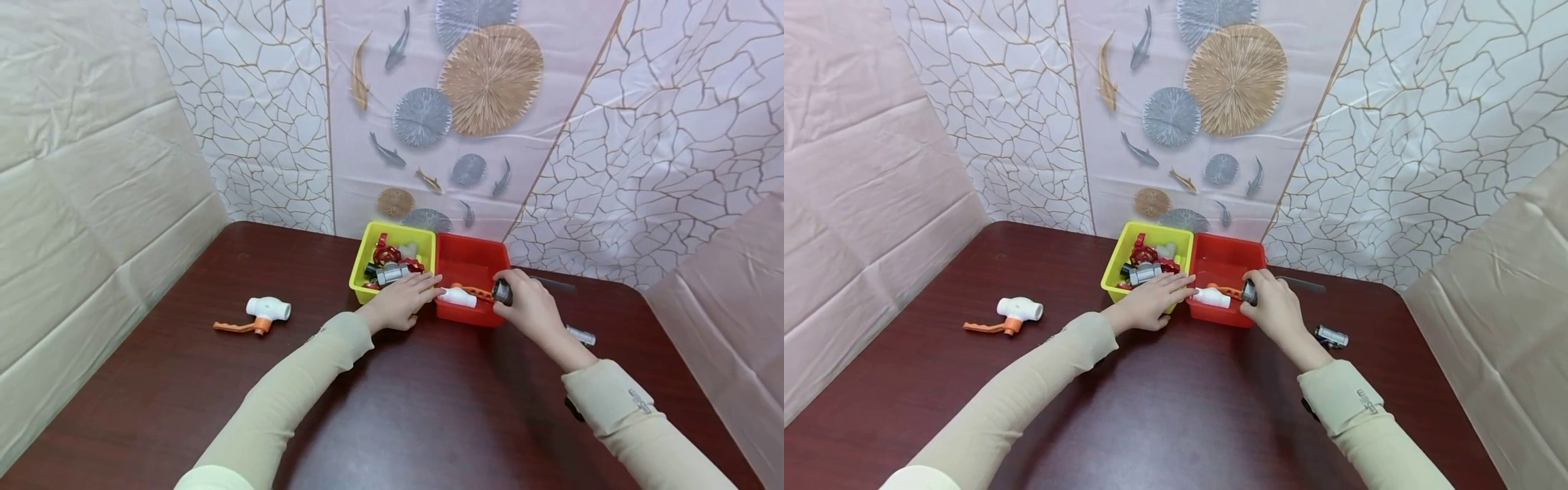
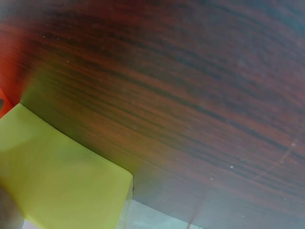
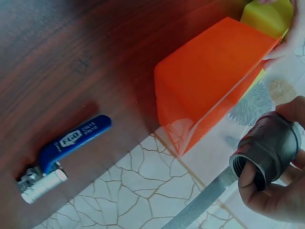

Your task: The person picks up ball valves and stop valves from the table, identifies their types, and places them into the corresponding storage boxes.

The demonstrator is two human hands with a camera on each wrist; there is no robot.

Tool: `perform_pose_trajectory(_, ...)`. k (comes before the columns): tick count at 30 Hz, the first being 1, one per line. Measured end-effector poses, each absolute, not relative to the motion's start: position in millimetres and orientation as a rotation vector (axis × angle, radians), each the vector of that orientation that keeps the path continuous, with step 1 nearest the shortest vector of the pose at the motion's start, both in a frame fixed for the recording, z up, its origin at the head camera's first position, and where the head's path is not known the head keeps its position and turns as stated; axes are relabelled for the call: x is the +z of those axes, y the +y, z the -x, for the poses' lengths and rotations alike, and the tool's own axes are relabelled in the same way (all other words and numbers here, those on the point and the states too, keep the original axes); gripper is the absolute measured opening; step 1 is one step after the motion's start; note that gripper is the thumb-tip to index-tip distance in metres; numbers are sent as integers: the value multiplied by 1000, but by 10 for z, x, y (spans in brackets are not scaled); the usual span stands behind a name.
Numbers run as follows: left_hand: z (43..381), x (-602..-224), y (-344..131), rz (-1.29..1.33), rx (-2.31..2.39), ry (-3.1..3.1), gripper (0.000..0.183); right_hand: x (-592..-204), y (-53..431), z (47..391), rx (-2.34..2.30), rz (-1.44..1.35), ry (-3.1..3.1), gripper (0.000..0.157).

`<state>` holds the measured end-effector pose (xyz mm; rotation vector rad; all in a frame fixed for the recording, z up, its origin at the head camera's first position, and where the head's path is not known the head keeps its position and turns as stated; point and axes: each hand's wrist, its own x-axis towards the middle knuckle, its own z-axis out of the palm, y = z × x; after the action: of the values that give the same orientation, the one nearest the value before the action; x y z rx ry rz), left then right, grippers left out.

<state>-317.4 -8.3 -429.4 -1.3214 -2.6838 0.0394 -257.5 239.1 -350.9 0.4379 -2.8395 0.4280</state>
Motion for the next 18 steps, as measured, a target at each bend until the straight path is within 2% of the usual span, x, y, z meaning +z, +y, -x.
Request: perform_pose_trajectory(18, 3183, -4297, -69, 1304, 29, -2717, 74, -3459, 2061, 2851, 327, -542, -2914, 41)
